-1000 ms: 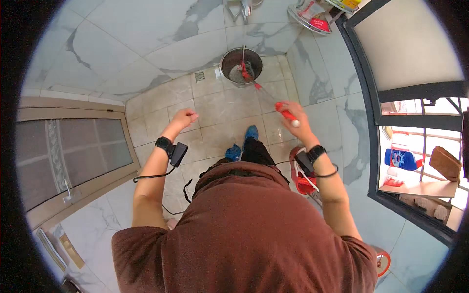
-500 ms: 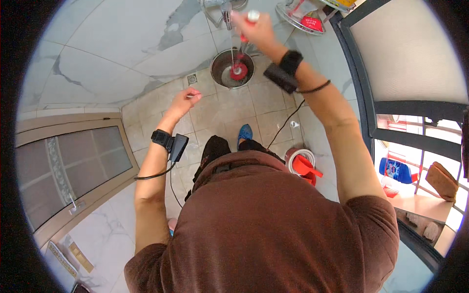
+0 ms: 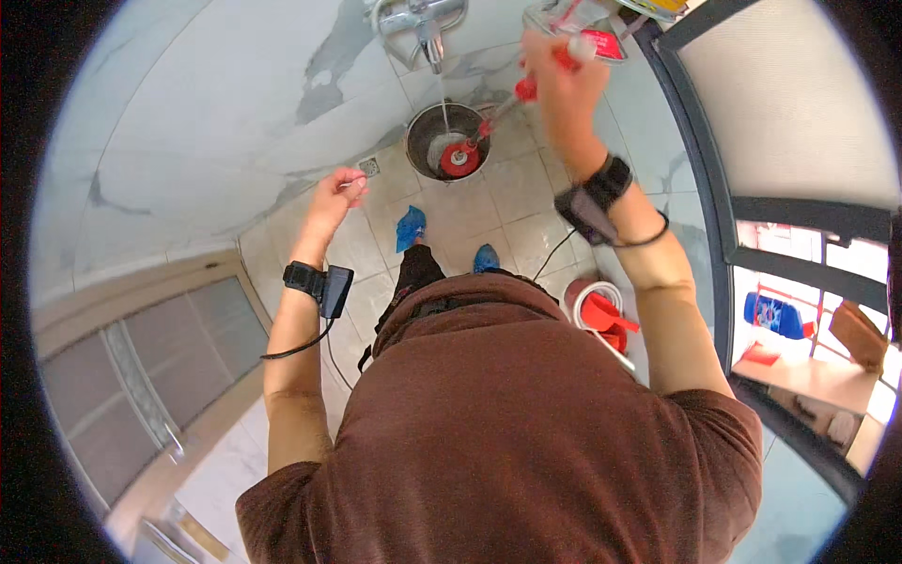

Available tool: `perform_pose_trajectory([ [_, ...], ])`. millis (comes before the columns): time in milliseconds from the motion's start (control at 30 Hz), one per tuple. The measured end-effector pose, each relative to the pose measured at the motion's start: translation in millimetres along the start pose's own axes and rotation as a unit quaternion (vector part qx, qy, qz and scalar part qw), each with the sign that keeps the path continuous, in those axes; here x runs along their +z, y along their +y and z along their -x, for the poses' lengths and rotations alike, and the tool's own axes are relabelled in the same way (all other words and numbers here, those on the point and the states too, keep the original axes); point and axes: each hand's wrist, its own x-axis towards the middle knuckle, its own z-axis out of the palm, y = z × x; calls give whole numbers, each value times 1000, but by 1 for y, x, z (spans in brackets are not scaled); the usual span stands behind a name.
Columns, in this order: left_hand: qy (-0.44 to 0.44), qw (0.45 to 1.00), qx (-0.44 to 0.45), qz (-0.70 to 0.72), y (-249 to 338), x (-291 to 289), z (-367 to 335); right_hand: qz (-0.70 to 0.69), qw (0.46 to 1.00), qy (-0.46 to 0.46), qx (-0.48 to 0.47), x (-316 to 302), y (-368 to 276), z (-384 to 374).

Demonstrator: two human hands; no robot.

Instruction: The person rinses a mop head in a bucket of water, plunges it repeatedly to clean it, and then turns on a faucet to refill the bucket.

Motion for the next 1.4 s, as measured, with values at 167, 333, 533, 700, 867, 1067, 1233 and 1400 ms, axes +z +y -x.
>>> perform_pose_trajectory([
  [167,-78,997,5,-1,5,-9,-67,23,994,-91,62,-4,54,68],
  [333,-158,987,5,-40,5,-14,-124,-4,996,-34,80,7,45,106],
  [533,-254,878,361,-184,-2,42,-166,-104,985,78,114,28,45,96],
  [700,-188,933,303,-47,37,130,-136,25,989,80,122,85,8,57],
  [867,-170,929,328,21,67,135,-125,29,995,41,82,83,-47,44],
  [1067,-230,848,477,33,96,146,-110,-25,966,-253,51,17,-95,24],
  [1233,-360,838,386,-140,51,132,-109,48,958,-271,79,26,-55,80],
  [1400,-449,819,338,-114,37,120,-96,91,970,-205,90,40,-28,115],
])
